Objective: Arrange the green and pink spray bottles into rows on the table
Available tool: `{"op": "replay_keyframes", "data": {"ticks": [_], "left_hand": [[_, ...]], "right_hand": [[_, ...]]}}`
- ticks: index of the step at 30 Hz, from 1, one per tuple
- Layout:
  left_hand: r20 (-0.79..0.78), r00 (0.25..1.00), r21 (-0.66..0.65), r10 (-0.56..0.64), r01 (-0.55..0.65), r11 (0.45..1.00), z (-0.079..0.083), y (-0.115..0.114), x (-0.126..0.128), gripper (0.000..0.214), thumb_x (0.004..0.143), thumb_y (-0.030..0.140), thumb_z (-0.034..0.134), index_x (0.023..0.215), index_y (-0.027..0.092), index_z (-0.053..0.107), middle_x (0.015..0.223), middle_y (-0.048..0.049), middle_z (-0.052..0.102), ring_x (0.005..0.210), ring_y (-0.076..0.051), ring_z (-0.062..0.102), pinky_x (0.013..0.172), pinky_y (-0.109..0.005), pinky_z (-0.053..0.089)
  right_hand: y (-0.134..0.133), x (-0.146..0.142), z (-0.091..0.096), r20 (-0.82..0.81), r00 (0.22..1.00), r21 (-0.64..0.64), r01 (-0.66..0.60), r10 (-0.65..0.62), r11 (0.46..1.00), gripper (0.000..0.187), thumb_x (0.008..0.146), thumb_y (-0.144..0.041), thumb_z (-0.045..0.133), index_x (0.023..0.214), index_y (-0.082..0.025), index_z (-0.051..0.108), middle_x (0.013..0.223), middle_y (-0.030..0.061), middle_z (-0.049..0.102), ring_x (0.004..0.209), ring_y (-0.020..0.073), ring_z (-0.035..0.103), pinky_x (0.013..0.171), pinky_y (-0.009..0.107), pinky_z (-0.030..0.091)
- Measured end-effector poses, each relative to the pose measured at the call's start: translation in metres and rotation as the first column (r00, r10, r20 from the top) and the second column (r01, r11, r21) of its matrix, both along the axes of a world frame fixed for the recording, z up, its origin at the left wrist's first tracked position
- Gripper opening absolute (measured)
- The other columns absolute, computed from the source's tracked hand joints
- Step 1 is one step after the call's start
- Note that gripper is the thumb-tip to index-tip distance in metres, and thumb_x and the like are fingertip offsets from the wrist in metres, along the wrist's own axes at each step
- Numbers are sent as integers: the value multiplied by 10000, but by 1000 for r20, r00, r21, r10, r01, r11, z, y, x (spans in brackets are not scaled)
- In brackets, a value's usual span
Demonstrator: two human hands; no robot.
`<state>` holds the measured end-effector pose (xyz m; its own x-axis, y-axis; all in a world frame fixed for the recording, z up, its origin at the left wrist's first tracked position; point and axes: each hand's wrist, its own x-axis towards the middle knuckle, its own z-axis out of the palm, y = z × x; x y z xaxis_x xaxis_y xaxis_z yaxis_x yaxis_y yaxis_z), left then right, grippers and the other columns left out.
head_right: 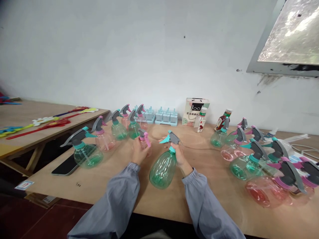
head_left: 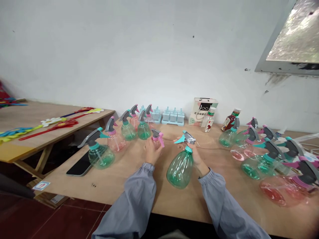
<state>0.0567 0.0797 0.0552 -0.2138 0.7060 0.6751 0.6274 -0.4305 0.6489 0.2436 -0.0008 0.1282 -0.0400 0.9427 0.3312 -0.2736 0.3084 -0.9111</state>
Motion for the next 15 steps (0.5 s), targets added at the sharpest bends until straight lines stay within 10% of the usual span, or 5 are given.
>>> {"op": "replay_keyframes", "data": {"ticks": [8,15], "left_hand": [[-24,1000,3,13,-12,1000,1,-1,0,566,779,392,734,1247,195,484,1178,-133,647,1165,-331,621,974,-516,490],[-20,1000,13,7,-6,1000,-2,2,0,502,779,388,722,1193,209,502,1142,-108,643,1125,-296,630,958,-472,488]], "right_hand": [[4,14,-6,94,947,146,291,-306,945,310,756,-572,626,749,-263,662,796,40,699,902,260,644,910,403,491],[-3,66,-4,274,804,222,481,-527,848,433,810,-605,676,1070,-262,719,1125,70,750,1110,264,653,1045,473,468]]}}
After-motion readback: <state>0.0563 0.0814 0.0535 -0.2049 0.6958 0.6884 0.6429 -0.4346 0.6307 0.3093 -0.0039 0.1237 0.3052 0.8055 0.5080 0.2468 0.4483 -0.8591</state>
